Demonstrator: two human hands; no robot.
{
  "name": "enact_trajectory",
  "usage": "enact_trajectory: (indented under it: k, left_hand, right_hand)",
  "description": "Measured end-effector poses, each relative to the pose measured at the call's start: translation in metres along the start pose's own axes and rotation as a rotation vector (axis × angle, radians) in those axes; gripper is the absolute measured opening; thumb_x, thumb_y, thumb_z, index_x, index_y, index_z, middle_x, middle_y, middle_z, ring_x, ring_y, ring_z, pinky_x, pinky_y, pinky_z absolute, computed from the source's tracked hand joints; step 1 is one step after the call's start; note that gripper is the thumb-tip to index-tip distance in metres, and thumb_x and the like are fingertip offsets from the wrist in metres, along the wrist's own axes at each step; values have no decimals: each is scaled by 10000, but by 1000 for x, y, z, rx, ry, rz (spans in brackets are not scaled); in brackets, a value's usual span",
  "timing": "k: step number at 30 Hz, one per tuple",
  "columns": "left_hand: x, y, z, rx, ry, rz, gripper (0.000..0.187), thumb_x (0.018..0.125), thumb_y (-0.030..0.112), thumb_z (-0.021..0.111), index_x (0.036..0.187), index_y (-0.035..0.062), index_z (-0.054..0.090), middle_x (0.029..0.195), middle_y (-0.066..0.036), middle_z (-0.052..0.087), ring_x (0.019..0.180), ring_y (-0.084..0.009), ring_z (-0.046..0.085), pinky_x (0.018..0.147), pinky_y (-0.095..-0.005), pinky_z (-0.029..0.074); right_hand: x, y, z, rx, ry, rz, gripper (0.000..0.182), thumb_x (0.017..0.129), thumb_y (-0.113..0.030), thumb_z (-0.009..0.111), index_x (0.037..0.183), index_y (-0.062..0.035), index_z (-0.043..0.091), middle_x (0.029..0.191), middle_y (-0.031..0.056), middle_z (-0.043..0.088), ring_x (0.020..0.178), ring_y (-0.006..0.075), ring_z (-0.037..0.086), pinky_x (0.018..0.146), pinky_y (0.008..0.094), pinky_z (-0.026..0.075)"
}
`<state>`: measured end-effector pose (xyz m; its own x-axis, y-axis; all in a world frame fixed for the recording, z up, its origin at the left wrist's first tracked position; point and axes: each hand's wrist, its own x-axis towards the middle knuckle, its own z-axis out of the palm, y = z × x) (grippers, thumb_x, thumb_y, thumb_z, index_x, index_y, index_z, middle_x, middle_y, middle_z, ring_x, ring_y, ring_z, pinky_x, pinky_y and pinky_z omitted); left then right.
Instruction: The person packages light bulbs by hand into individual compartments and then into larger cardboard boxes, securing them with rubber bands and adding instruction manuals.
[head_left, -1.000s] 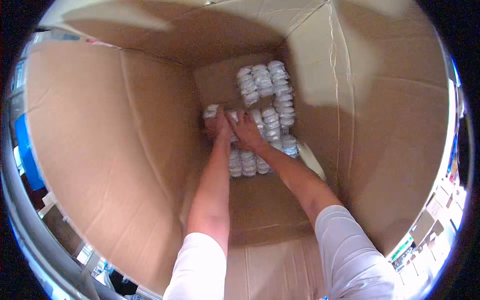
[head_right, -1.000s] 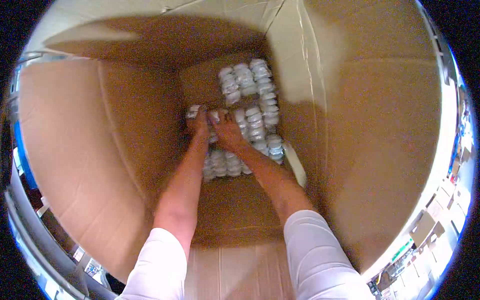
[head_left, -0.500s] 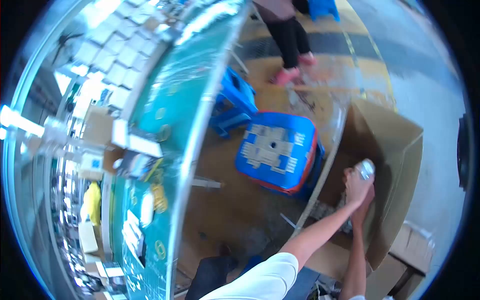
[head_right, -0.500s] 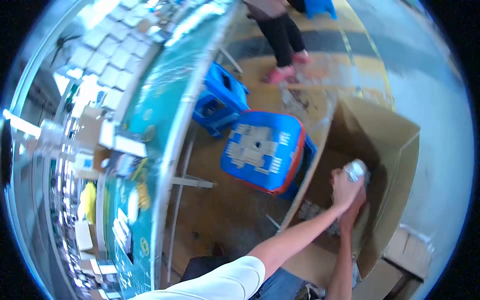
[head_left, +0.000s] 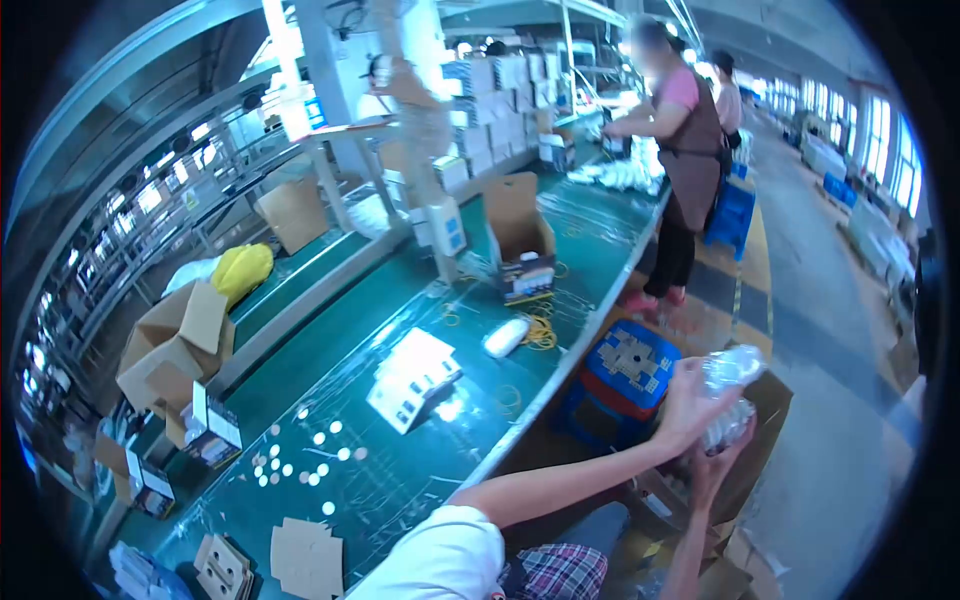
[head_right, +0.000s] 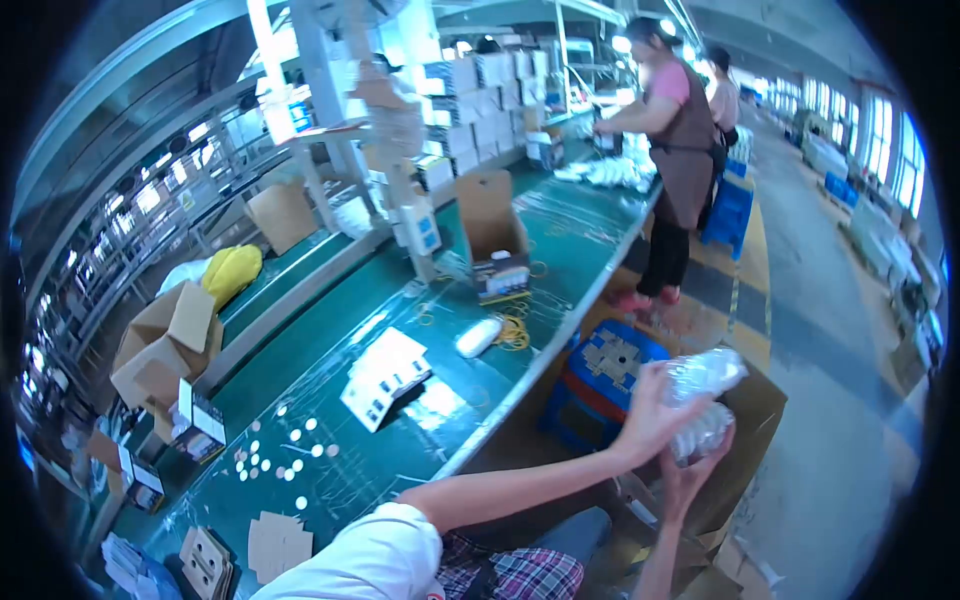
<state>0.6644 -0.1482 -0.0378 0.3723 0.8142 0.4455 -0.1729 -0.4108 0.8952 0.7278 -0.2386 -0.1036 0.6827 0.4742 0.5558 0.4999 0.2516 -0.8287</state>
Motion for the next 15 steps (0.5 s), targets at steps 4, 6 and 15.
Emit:
enact_trajectory:
  k: [4,6,15]
  left_hand:
    - [-23,38,-145,-193,103,-91,513,804,260,727,1175,-26,518,1044,-89,600,934,-151,589,819,-290,485]
    - [-42,73,-222,-262,81,-237,526,802,256,727,1192,-26,513,1045,-95,605,936,-148,594,801,-294,494]
    - [-87,15,-420,-151,-431,-677,704,753,502,669,1281,67,507,1182,-132,573,1044,-263,577,777,-421,509]
  right_hand:
    - [-40,-60,51,388,-186,166,867,759,-123,691,1453,-56,176,1370,133,338,1261,252,355,1069,382,270]
    - [-55,-82,74,525,-294,383,813,788,-130,664,1447,-73,192,1325,130,386,1197,240,429,973,367,404]
    - [-22,-136,176,-38,-1068,490,958,684,-175,805,1420,-31,209,1224,136,485,1079,242,553,777,329,545]
